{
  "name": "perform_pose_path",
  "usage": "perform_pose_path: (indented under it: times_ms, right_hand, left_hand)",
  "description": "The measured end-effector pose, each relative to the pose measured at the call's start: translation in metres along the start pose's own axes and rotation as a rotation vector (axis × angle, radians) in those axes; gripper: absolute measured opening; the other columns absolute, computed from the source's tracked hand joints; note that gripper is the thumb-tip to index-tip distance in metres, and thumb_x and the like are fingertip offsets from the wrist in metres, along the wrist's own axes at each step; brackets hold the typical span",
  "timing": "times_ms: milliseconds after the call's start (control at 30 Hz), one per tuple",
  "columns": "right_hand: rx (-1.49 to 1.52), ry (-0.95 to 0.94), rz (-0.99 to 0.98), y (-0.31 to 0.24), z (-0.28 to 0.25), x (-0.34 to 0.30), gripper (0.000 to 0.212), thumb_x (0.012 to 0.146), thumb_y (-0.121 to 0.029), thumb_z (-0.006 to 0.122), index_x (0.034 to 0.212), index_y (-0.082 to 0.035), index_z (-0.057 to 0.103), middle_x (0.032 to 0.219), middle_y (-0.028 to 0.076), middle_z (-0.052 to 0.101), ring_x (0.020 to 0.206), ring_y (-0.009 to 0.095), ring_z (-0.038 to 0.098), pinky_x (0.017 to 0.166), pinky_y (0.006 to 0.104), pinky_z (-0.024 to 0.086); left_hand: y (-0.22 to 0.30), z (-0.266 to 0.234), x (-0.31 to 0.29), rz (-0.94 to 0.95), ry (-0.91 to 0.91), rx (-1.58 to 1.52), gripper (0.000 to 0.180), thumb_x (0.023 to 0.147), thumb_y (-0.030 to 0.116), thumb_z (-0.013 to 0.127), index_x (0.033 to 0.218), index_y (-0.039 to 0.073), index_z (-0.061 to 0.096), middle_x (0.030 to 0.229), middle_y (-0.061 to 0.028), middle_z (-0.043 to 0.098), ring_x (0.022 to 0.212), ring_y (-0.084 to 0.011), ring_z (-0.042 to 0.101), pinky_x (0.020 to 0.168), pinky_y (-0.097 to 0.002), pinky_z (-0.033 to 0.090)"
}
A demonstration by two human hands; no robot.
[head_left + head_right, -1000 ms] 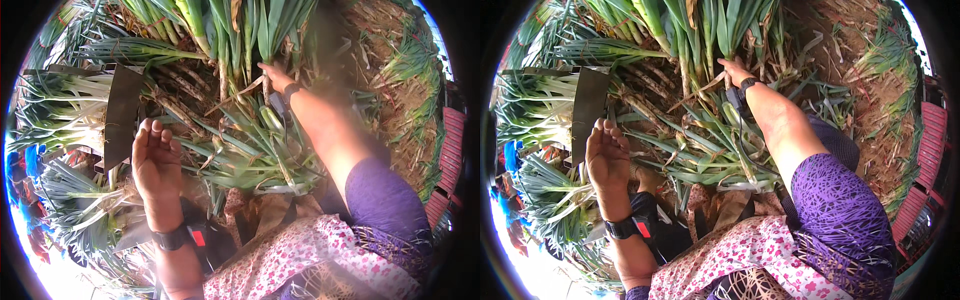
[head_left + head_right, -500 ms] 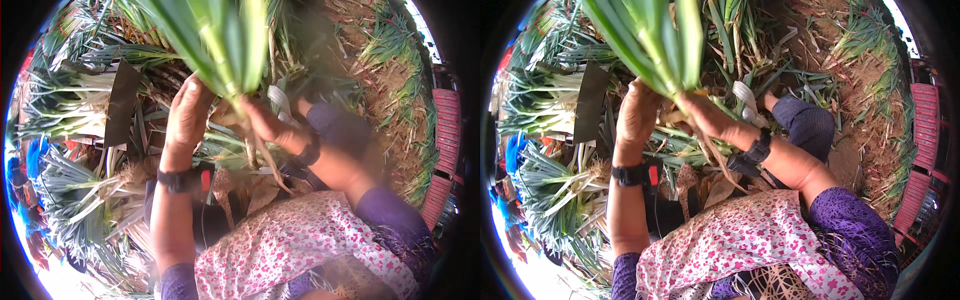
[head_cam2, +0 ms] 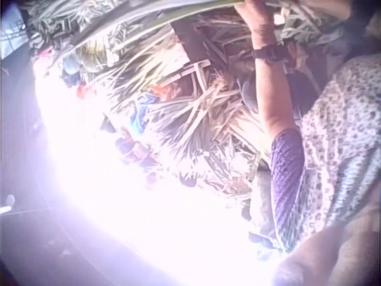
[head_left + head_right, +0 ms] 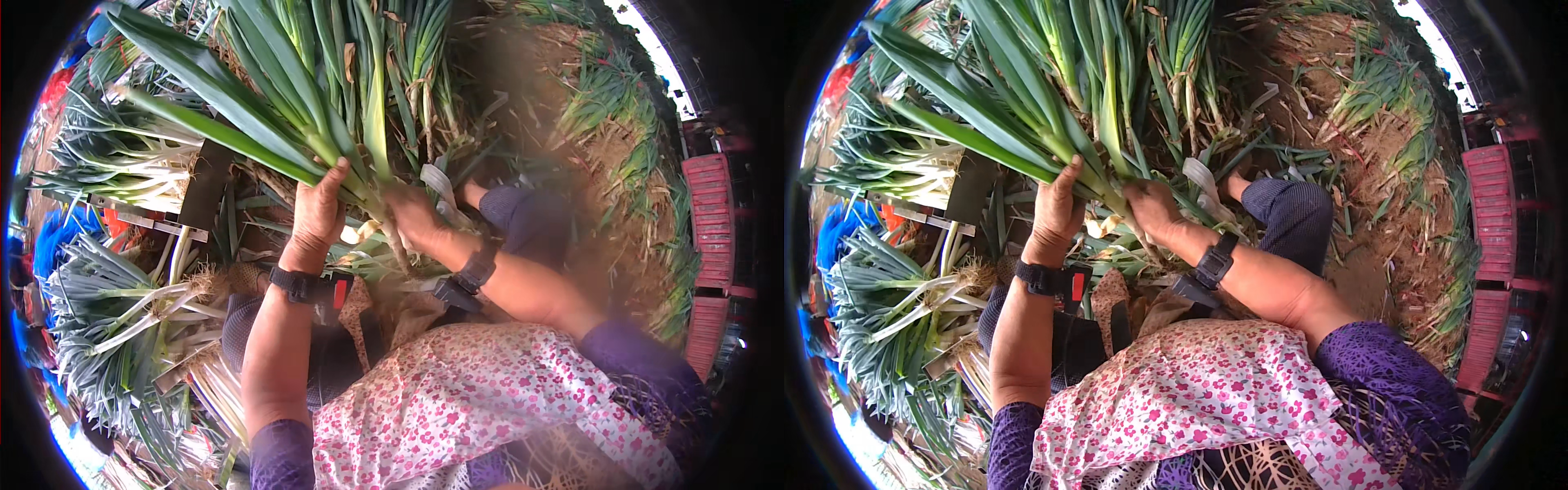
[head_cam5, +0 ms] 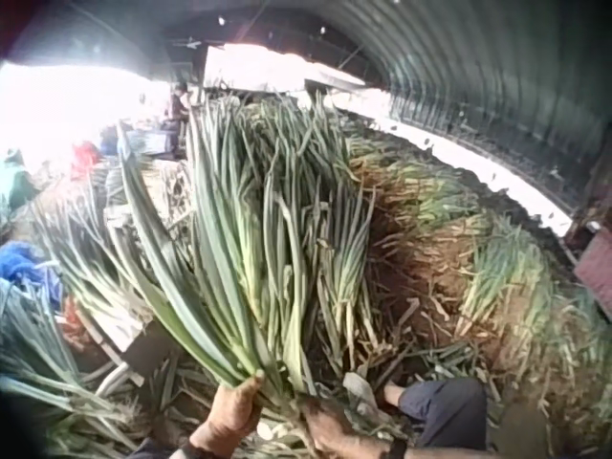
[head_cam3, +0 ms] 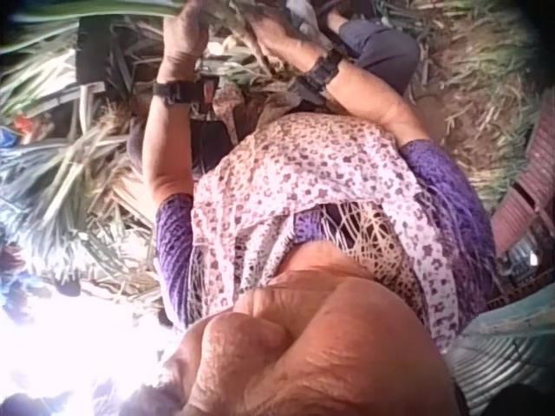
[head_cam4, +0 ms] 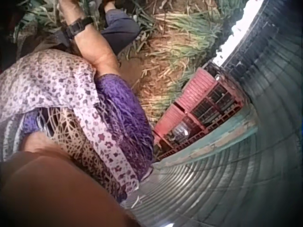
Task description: The person peels the outer layers from green onions by hand and places the cleaned onions into a metal tray. Once the tray is full, they trim the roots using a blade and secure the bundle with a red tie.
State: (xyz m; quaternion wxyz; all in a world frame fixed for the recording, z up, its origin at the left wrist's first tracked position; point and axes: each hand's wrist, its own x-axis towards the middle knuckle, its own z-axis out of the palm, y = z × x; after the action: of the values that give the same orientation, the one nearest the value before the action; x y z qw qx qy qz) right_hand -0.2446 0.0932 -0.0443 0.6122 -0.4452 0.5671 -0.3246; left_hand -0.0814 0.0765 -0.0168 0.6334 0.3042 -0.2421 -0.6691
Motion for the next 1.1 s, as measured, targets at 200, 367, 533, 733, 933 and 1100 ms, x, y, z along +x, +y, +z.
perform_pose_path:
  times_ms: [200,367,533,733,933,1100]
  right_hand:
    - [-0.754,0.392,0.354,0.208,-0.261,-0.028,0.031,0.081,-0.022,0.058,0.103,-0.001,0.059,0.095,0.015,0.063,0.085,0.027,0.061,0.069,0.0432,0.047]
    - [-0.38,0.198,-0.424,0.064,-0.114,0.022,0.05,0.082,-0.016,0.063,0.124,0.0,0.042,0.121,0.018,0.05,0.11,0.027,0.05,0.088,0.0345,0.043]
    - [-0.567,-0.161,-0.521,-0.066,0.051,0.01,0.059,0.071,-0.009,0.07,0.123,-0.006,0.042,0.107,0.01,0.055,0.084,0.02,0.059,0.068,0.0299,0.049]
    - [-0.224,-0.331,-0.613,-0.079,0.054,0.022,0.032,0.083,-0.012,0.06,0.112,-0.002,0.051,0.092,0.006,0.06,0.082,0.014,0.057,0.075,0.0267,0.047]
    - [-0.36,-0.292,-0.592,-0.076,0.061,0.026,0.033,0.078,-0.007,0.067,0.108,-0.001,0.053,0.094,0.005,0.06,0.085,0.011,0.055,0.077,0.0267,0.046]
    - [-0.437,-0.235,-0.59,-0.078,0.059,0.026,0.035,0.073,-0.008,0.07,0.102,0.0,0.052,0.09,0.006,0.061,0.083,0.013,0.057,0.076,0.028,0.048]
  left_hand:
    - [0.077,-0.023,0.044,0.122,-0.102,-0.283,0.031,0.089,0.022,0.049,0.113,0.002,0.049,0.1,-0.011,0.058,0.086,-0.0205,0.056,0.077,-0.034,0.046]
    - [0.07,-0.046,0.025,0.242,0.156,-0.134,0.033,0.084,0.014,0.056,0.116,0.007,0.048,0.098,-0.0045,0.055,0.083,-0.0179,0.051,0.077,-0.0325,0.043]
    - [0.054,-0.008,0.007,0.127,0.124,0.062,0.062,0.08,0.023,0.059,0.133,0.012,0.029,0.111,-0.0058,0.043,0.102,-0.0198,0.042,0.091,-0.0345,0.033]
    - [0.069,-0.016,0.012,0.176,-0.123,0.022,0.068,0.087,0.044,0.049,0.138,0.007,0.023,0.132,-0.0118,0.041,0.117,-0.0259,0.042,0.098,-0.0416,0.031]
    - [0.055,-0.026,0.021,-0.02,-0.131,-0.301,0.043,0.084,0.018,0.061,0.12,0.0,0.046,0.108,-0.0115,0.057,0.101,-0.0234,0.054,0.089,-0.0381,0.043]
    - [0.051,-0.026,0.017,-0.02,-0.075,-0.267,0.04,0.085,0.015,0.06,0.12,0.001,0.045,0.108,-0.0102,0.057,0.097,-0.0232,0.056,0.085,-0.0369,0.046]
